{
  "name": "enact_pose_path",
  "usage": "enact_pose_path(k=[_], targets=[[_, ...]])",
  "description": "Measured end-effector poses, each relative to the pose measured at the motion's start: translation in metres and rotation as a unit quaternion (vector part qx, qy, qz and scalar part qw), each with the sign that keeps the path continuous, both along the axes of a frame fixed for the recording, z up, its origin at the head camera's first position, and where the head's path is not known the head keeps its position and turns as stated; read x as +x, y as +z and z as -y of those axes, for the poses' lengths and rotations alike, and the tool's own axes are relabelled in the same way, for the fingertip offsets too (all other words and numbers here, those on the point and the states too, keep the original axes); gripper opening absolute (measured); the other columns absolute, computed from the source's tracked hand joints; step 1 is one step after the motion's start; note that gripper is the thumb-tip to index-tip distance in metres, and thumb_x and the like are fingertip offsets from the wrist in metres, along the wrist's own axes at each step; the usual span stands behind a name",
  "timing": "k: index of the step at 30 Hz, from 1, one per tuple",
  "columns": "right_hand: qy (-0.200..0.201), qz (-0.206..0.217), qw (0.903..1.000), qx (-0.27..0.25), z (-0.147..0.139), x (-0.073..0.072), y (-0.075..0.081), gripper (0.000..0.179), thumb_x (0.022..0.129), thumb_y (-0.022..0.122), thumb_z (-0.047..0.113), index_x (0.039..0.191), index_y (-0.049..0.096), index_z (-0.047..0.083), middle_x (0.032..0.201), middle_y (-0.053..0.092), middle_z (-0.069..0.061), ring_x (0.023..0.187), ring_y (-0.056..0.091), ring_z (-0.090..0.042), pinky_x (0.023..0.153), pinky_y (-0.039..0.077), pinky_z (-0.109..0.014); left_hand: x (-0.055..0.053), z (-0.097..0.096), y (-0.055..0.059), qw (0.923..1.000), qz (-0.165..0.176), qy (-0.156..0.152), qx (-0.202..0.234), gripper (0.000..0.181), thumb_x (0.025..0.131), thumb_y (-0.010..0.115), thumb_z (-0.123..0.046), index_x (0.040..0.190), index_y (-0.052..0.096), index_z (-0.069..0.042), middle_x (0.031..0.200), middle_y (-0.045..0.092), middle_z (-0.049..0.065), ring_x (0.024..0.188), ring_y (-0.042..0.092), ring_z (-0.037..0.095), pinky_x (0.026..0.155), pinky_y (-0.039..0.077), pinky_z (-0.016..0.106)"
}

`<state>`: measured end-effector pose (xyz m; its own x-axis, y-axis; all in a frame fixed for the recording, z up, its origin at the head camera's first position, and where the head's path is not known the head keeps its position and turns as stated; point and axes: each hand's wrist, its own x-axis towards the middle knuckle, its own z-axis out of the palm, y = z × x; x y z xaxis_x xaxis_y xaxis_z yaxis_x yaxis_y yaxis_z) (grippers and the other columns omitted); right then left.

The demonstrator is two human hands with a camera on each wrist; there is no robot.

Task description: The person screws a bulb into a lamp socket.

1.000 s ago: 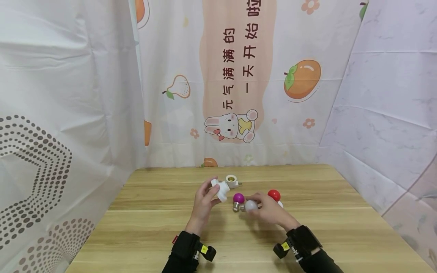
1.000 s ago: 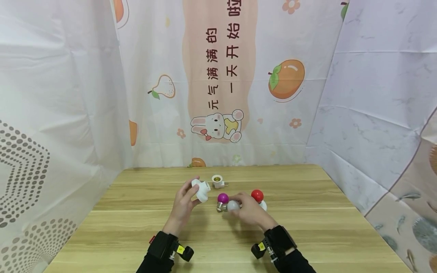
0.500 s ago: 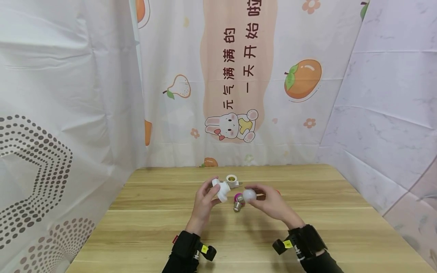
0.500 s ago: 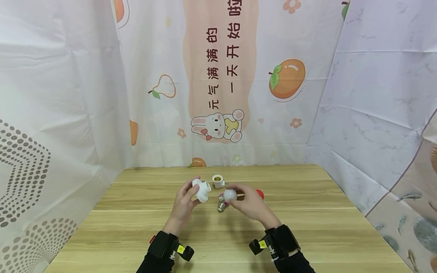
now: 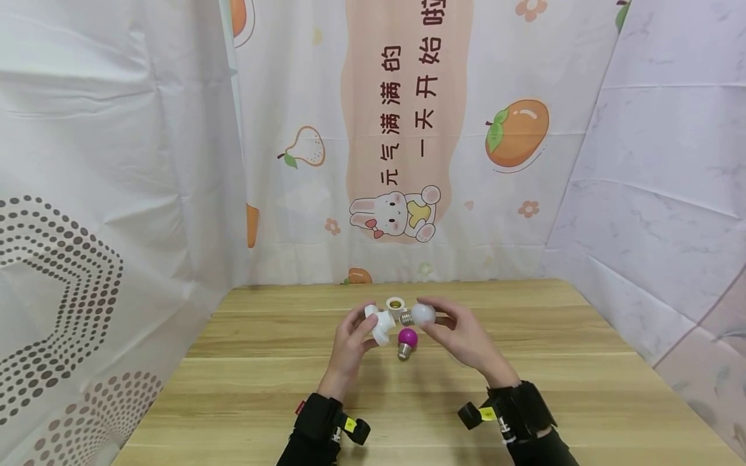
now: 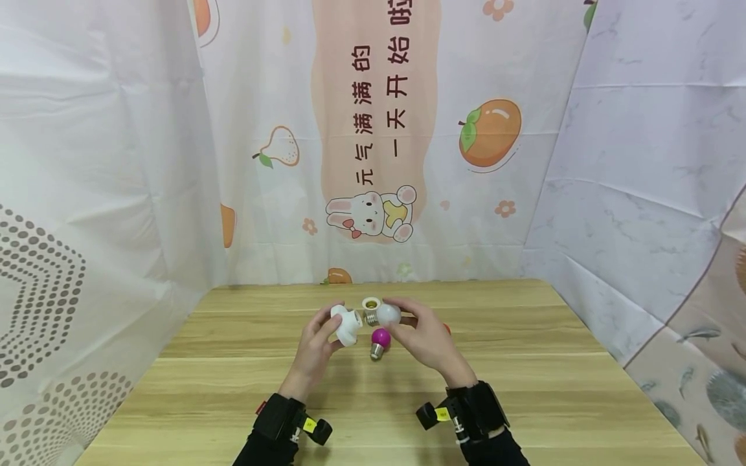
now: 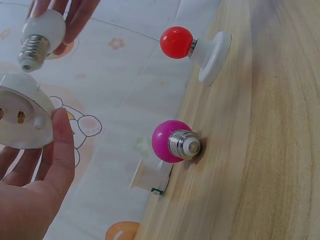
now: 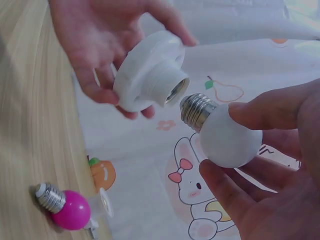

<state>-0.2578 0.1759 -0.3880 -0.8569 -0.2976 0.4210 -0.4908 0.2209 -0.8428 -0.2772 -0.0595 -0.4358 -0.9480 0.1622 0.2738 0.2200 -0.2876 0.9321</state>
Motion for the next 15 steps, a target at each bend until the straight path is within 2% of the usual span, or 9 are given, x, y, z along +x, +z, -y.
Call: enact_pose_path(k=[5, 15], targets=[[0.003, -0.025, 0.9997, -0.002, 0.0023, 0.0023, 0.0049, 0.044, 0.093, 0.070, -0.002, 0.136, 0.059, -0.005, 0.138, 0.056, -0.023, 0.124, 0.057, -0.038, 0.097, 0.052, -0.034, 0.0000, -0.0008, 0.0002, 1.0000, -0.004, -0.006, -0.004, 0.049, 0.102, 0.057, -0.021, 0.143, 0.048, 0.004, 0.119, 0.059, 0.008, 0.104, 0.059, 0.018, 0.083, 0.055, 0.035], [0.016, -0.041, 0.9990, -0.006, 0.0064, 0.0045, 0.0064, 0.043, 0.091, 0.069, -0.006, 0.133, 0.061, -0.007, 0.137, 0.056, -0.024, 0.120, 0.059, -0.039, 0.096, 0.053, -0.032, 0.0025, -0.0026, 0.0018, 0.9998, -0.012, -0.017, -0.006, 0.050, 0.101, 0.056, -0.022, 0.142, 0.048, 0.006, 0.119, 0.060, 0.009, 0.103, 0.059, 0.019, 0.081, 0.055, 0.034]])
